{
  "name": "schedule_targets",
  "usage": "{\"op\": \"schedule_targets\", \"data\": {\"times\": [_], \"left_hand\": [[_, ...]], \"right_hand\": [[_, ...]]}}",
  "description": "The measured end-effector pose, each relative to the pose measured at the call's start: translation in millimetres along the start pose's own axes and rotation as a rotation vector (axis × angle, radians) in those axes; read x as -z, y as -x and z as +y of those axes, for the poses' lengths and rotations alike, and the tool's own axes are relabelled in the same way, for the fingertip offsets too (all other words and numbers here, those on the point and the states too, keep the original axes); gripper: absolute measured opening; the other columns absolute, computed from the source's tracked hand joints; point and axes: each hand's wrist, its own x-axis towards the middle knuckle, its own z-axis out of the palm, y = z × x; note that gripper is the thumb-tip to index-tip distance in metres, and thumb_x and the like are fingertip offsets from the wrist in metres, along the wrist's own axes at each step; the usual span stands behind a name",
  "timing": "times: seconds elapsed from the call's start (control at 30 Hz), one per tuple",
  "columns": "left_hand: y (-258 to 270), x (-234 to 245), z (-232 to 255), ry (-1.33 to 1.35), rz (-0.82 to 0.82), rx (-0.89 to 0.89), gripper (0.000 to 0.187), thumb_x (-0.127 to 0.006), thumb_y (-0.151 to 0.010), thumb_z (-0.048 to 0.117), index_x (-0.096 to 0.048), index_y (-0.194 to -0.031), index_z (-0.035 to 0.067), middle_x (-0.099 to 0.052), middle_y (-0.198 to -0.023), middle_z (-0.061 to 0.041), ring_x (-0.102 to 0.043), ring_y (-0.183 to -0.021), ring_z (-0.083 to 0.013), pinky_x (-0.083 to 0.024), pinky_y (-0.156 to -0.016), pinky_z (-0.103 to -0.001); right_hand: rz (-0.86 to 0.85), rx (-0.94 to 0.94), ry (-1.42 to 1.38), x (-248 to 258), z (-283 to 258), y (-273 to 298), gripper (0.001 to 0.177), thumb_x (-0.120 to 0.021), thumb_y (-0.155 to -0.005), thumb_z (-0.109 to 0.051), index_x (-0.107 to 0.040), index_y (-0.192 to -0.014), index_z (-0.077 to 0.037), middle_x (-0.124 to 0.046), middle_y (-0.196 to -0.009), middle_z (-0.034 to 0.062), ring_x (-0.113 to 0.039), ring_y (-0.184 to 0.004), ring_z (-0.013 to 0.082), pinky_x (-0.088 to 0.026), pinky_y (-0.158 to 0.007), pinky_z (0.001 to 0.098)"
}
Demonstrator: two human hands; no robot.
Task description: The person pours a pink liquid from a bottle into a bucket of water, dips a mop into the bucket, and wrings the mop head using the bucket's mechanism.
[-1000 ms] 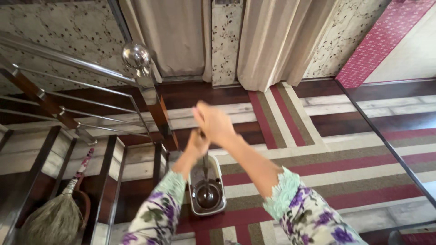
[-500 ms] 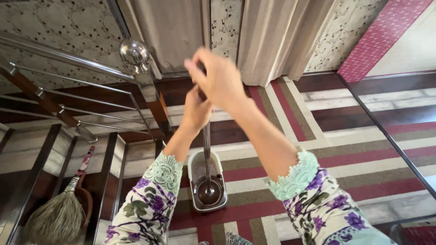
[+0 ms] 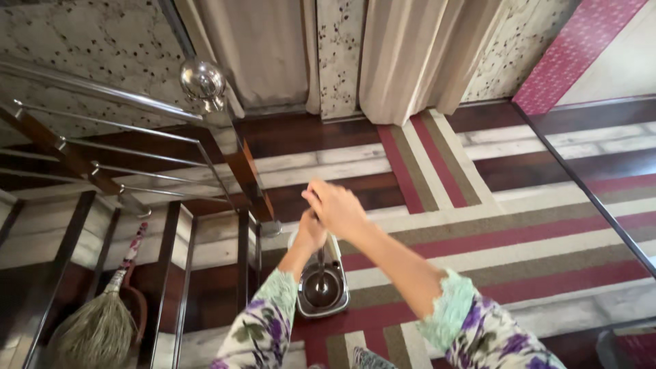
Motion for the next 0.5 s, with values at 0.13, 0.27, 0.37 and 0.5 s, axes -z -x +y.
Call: {"op": "schedule_targets", "data": {"times": [0.13,0.27,0.37,0.5], "left_hand": [[-21.5,12.6,90.9,0.049,0.037,-0.089,0.025,-0.067,-0.091,0.010,-0.067,-0.111,-0.005,-0.075,-0.105,-0.010,-0.068,-0.095,-0.0129,-0.055,-0.082,-0.030],[-23.5,31.9,232.7,0.262,0.118,-0.376,0.016,-0.070,-0.094,0.011,-0.067,-0.103,-0.002,-0.072,-0.090,0.002,-0.062,-0.080,-0.0038,-0.053,-0.069,-0.024],[-26.0,41.8,284.7,0.165,0.133,-0.306,0.018,-0.072,-0.098,0.010,-0.065,-0.093,-0.006,-0.061,-0.073,-0.001,-0.051,-0.066,-0.0098,-0.041,-0.057,-0.030],[-1.4,27.8,258.5,0.295,0.043,-0.142,0.017,-0.068,-0.101,0.007,-0.066,-0.096,-0.009,-0.060,-0.079,-0.009,-0.049,-0.066,-0.0176,-0.037,-0.055,-0.035]], "right_hand": [[0.049,0.129,0.096,47.9,-32.9,-31.6,0.029,-0.057,-0.100,-0.041,-0.059,-0.100,-0.012,-0.070,-0.079,0.0152,-0.068,-0.079,0.0424,-0.051,-0.064,0.0532],[0.177,0.342,0.004,119.5,-96.1,-67.2,0.024,-0.055,-0.104,-0.036,-0.059,-0.097,-0.013,-0.073,-0.073,0.0049,-0.074,-0.067,0.0240,-0.055,-0.062,0.0393],[0.284,0.509,-0.036,145.1,-123.8,-72.5,0.020,-0.055,-0.108,-0.031,-0.060,-0.101,-0.013,-0.070,-0.073,0.0022,-0.074,-0.067,0.0166,-0.055,-0.061,0.0339],[0.423,0.376,0.115,110.2,-104.7,-63.1,0.021,-0.059,-0.108,-0.029,-0.060,-0.094,-0.013,-0.065,-0.070,0.0068,-0.067,-0.062,0.0233,-0.052,-0.060,0.0365]]}}
